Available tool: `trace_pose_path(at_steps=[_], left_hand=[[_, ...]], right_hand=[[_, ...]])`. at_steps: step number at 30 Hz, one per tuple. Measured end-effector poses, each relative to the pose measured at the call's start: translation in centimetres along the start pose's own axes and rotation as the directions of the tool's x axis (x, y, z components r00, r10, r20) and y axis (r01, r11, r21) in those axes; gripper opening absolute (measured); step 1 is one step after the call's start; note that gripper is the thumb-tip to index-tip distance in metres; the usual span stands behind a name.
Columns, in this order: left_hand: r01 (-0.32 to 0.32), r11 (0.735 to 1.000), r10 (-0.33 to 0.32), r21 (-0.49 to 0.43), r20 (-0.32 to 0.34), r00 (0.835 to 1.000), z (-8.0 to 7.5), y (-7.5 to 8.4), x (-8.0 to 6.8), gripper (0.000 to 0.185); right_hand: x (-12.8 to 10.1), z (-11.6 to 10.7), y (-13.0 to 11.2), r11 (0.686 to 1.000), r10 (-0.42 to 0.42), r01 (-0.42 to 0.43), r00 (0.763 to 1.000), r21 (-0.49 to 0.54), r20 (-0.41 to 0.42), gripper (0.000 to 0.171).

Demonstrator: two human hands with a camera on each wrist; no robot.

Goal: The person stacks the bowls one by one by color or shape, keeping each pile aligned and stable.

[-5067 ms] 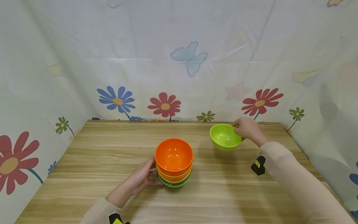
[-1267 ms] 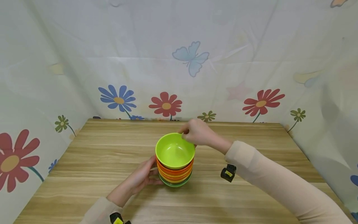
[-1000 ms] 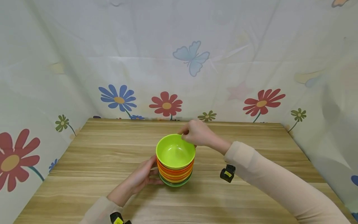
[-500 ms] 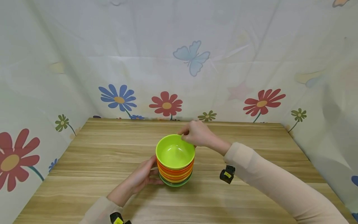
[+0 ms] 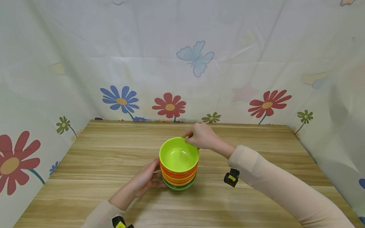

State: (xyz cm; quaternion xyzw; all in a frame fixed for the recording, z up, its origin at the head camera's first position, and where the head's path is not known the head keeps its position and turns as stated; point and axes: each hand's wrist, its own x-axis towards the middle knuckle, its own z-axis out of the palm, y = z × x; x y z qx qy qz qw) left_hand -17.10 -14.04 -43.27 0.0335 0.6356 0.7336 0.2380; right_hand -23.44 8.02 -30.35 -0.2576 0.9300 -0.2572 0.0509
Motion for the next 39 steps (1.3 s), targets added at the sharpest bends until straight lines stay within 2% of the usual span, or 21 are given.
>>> trace_pose_path(at_steps=[20, 29, 39], left_hand=[[0.001, 1.000, -0.001, 0.001, 0.010, 1.000, 0.13, 0.16, -0.08, 0.076], [0.002, 1.000, -0.002, 0.003, 0.010, 1.000, 0.16, 0.27, -0.06, 0.076], [-0.010, 0.999, 0.010, 0.030, -0.002, 1.000, -0.03, 0.09, 0.04, 0.074]], right_hand=[[-0.05, -0.09, -0.18, 1.000, 0.012, -0.012, 1.000, -0.022, 0.007, 0.022], [-0.22, 0.16, -0.17, 0.995, -0.050, 0.046, 0.998, -0.089, -0.046, 0.020], [-0.28, 0.39, 0.09, 0.996, -0.068, 0.065, 0.997, -0.068, -0.034, 0.021]])
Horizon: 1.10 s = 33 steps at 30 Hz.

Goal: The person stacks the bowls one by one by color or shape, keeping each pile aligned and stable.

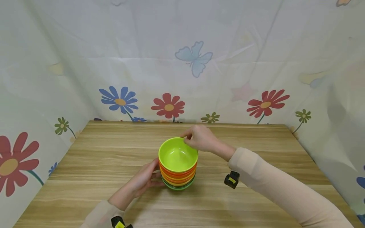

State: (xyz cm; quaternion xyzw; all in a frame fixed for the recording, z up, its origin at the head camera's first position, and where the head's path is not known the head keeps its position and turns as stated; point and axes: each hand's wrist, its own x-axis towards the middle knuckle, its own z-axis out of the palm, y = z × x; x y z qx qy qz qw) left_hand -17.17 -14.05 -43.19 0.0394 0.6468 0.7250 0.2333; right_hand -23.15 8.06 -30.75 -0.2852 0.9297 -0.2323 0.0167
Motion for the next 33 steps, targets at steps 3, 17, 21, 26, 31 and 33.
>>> trace_pose_path(at_steps=[3, 17, 21, 26, 31, 33], left_hand=[[-0.009, 1.000, 0.010, 0.020, -0.001, 1.000, -0.1, 0.0, 0.0, 0.071], [-0.044, 0.996, 0.044, 0.072, 0.000, 0.999, -0.7, 0.6, 0.2, 0.065], [-0.066, 0.990, 0.068, 0.127, -0.006, 0.998, -1.1, 1.0, 0.6, 0.060], [-0.058, 0.982, 0.072, 0.179, -0.076, 0.995, -1.6, 1.5, 1.4, 0.054], [-0.066, 0.960, 0.108, 0.272, -0.141, 0.984, -2.2, 2.0, 2.8, 0.046], [-0.082, 0.936, 0.139, 0.343, -0.146, 0.979, -2.4, 2.2, 3.3, 0.044]], right_hand=[[0.0, 0.1, 0.2, 1.000, -0.003, 0.003, 1.000, 0.010, 0.004, 0.022], [-1.4, 0.8, 2.2, 0.985, -0.008, 0.014, 0.999, 0.171, -0.040, 0.022], [-2.0, 1.1, 3.1, 0.985, -0.004, 0.015, 0.998, 0.175, -0.068, 0.021], [-2.5, 1.7, 4.4, 0.994, 0.020, -0.009, 0.995, 0.105, -0.098, 0.021], [-2.9, 2.6, 5.9, 1.000, 0.009, -0.013, 0.986, -0.020, -0.169, 0.022], [-3.0, 3.0, 6.7, 0.997, -0.010, -0.005, 0.978, -0.072, -0.207, 0.020]])
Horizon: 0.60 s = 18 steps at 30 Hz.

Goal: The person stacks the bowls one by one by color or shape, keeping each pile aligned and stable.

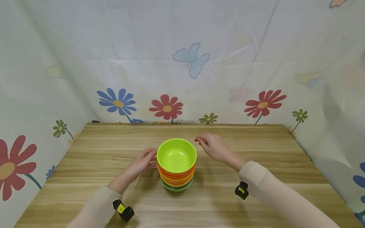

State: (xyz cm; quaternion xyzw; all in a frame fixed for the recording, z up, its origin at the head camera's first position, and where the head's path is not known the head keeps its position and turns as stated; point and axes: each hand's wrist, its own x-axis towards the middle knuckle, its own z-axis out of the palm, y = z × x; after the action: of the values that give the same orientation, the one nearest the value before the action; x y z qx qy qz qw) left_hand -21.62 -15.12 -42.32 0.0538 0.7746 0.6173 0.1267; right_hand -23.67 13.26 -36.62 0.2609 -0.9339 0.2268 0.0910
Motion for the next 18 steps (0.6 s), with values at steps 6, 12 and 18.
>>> trace_pose_path(at_steps=[6, 12, 18], left_hand=[[-0.076, 0.963, 0.085, 0.257, -0.024, 0.996, -0.5, 0.3, 1.2, 0.042], [-0.108, 0.908, 0.113, 0.405, 0.013, 0.994, -1.2, 1.3, 1.7, 0.052], [-0.216, 0.799, 0.227, 0.561, 0.052, 0.973, -1.6, 2.3, 2.1, 0.048]], right_hand=[[-0.5, 0.8, 2.6, 0.992, -0.052, 0.039, 0.992, -0.116, -0.115, 0.016], [-1.2, 0.7, 4.6, 0.984, 0.007, -0.024, 0.995, -0.174, -0.097, 0.025], [-2.0, 0.3, 6.0, 0.975, 0.026, -0.034, 0.999, -0.220, -0.040, 0.040]])
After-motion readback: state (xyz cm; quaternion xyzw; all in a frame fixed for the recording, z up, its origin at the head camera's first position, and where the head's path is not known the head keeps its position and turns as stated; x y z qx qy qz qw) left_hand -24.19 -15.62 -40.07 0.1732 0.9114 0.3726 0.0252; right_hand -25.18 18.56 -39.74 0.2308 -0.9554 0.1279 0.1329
